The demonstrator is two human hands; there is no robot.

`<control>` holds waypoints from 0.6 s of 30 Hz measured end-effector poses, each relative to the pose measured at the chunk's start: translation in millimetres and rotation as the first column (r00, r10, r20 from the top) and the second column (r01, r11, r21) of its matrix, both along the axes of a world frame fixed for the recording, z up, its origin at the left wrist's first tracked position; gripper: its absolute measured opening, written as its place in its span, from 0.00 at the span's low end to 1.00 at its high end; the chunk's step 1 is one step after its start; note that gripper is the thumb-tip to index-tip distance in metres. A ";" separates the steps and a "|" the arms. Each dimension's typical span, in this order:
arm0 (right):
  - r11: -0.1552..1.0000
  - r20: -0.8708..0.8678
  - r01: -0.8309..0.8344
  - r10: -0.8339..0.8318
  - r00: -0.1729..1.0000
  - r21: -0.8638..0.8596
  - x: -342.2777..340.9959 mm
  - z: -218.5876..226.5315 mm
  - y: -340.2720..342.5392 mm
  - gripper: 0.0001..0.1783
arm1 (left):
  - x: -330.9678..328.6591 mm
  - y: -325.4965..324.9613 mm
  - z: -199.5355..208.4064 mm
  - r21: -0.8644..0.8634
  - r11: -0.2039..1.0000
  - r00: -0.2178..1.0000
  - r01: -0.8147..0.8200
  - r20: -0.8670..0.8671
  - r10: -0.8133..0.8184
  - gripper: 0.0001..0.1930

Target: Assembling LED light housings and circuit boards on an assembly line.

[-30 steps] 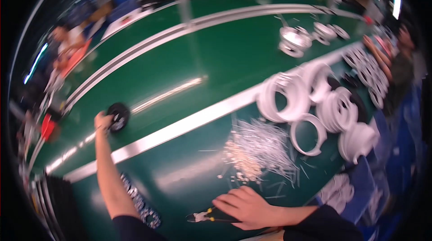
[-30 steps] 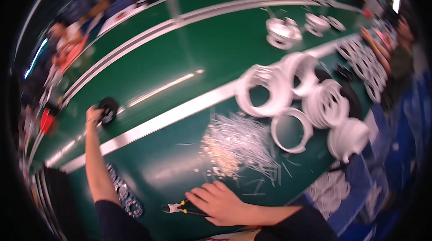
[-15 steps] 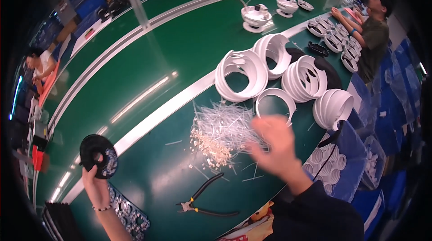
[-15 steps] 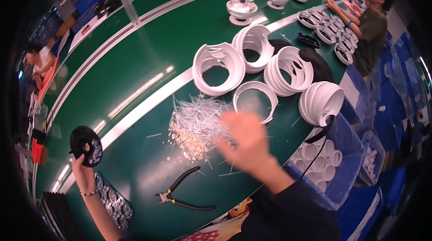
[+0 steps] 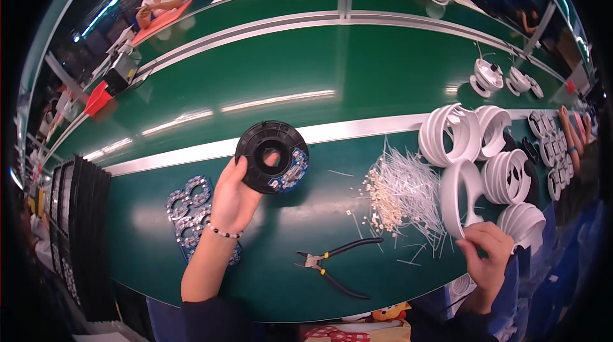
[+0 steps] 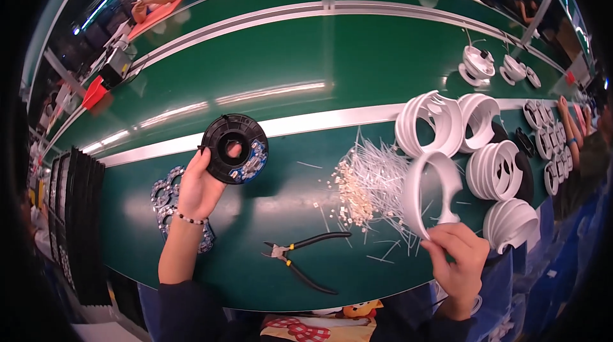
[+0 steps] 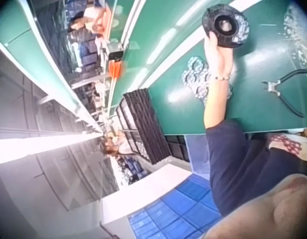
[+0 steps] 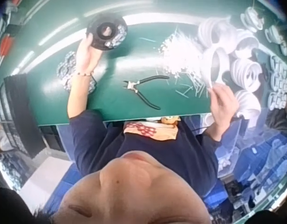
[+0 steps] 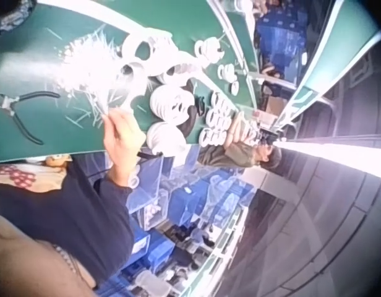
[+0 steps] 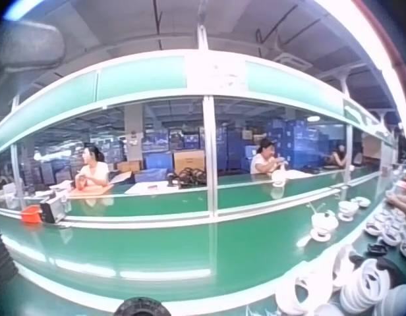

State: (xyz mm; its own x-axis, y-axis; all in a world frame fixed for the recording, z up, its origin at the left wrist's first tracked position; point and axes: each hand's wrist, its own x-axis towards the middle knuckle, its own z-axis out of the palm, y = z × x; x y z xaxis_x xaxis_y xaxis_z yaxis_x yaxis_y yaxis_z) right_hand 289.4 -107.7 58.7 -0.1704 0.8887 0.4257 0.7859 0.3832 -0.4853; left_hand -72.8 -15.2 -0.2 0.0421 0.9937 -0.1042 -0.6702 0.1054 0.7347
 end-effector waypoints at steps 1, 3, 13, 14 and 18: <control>0.997 0.058 -0.041 0.037 0.998 0.068 -8.2 -2.8 7.0 0.12 | 0.2 0.3 0.5 0.022 1.000 1.000 -0.021 -0.011 0.021 0.18; 0.971 0.173 -0.201 0.178 0.969 0.127 -25.5 -18.0 22.8 0.11 | -3.8 -2.3 0.7 0.046 0.996 0.997 -0.076 -0.021 0.077 0.18; 0.688 0.180 -0.722 0.702 0.689 0.076 -88.8 -73.2 72.5 0.24 | -6.2 -1.7 -0.7 0.072 0.982 0.984 -0.172 0.064 0.168 0.16; 0.711 0.168 -0.703 0.696 0.698 -0.018 -92.0 -74.8 70.0 0.23 | -5.6 -3.9 1.5 0.064 0.979 0.980 -0.194 0.062 0.190 0.16; 0.756 0.232 -0.654 0.631 0.740 0.029 -113.2 -71.0 75.5 0.29 | -11.5 -4.4 -0.8 0.054 0.978 0.979 -0.199 0.057 0.196 0.15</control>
